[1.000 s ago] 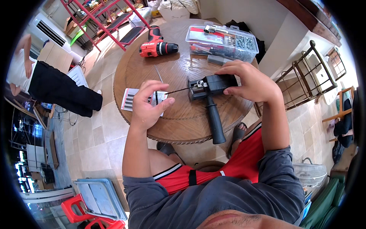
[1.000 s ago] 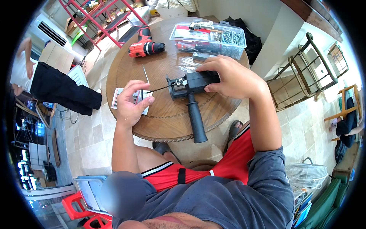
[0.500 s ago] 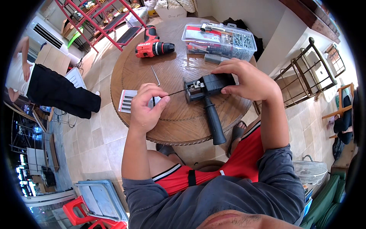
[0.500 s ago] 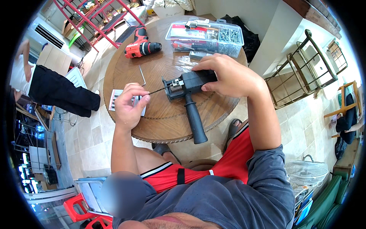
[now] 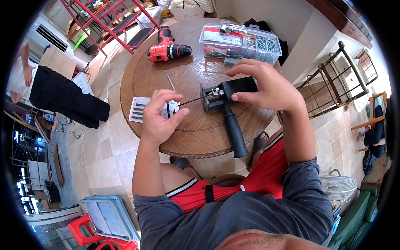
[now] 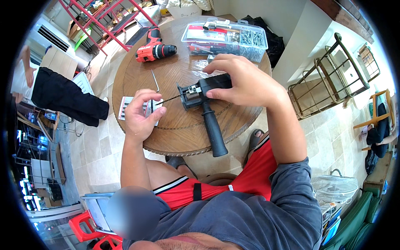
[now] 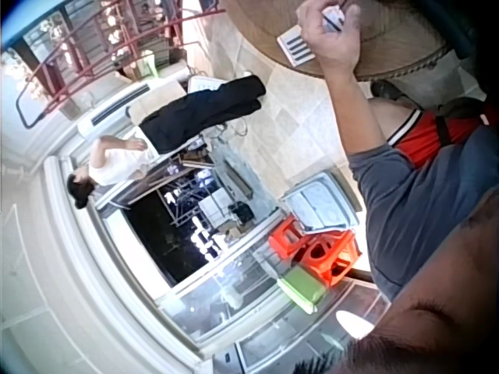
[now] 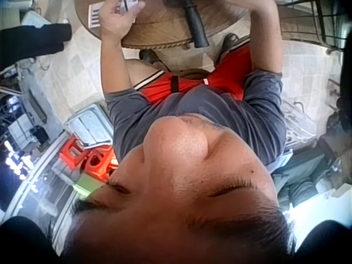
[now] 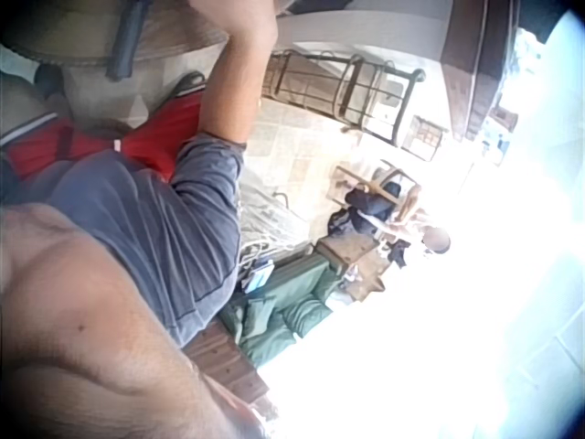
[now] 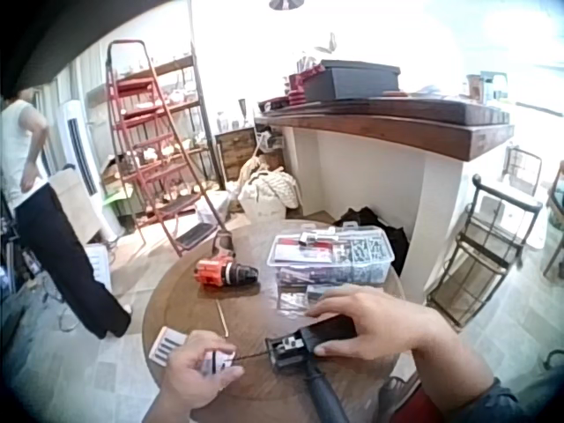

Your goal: The person unboxes a package of saw blades and inserts one into a handheld power tool assembly by hand.

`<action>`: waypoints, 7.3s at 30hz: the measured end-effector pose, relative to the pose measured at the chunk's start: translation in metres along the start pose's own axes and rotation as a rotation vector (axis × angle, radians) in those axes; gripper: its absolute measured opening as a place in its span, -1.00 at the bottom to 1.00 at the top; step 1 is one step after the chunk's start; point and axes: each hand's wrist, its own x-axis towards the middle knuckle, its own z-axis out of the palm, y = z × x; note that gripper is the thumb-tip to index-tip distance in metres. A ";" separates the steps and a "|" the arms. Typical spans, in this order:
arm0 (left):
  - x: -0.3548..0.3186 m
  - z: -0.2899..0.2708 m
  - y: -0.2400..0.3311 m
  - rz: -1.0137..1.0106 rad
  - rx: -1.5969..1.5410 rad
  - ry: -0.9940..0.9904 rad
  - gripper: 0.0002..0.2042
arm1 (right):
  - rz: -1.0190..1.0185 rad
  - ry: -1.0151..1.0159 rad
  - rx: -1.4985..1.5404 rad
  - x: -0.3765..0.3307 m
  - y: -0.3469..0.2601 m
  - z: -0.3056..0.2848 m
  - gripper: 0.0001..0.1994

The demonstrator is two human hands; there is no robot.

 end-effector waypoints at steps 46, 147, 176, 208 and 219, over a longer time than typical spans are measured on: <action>-0.005 -0.003 -0.008 0.046 -0.014 0.001 -0.88 | -0.106 0.057 0.124 0.026 -0.019 0.028 -0.75; -0.014 -0.014 0.049 -0.585 0.567 -0.201 -0.85 | -0.058 0.447 0.034 -0.029 0.014 0.007 -0.81; 0.008 0.020 0.024 -0.325 -0.618 0.126 -0.86 | -0.120 0.252 -0.035 -0.004 -0.010 0.033 -0.63; 0.027 0.017 0.044 -0.514 -0.219 -0.169 -0.89 | -0.124 0.003 -0.008 0.014 -0.019 0.039 -0.80; 0.012 0.004 0.041 -0.494 -0.172 -0.132 -0.88 | -0.124 0.063 -0.010 0.013 -0.021 0.041 -0.69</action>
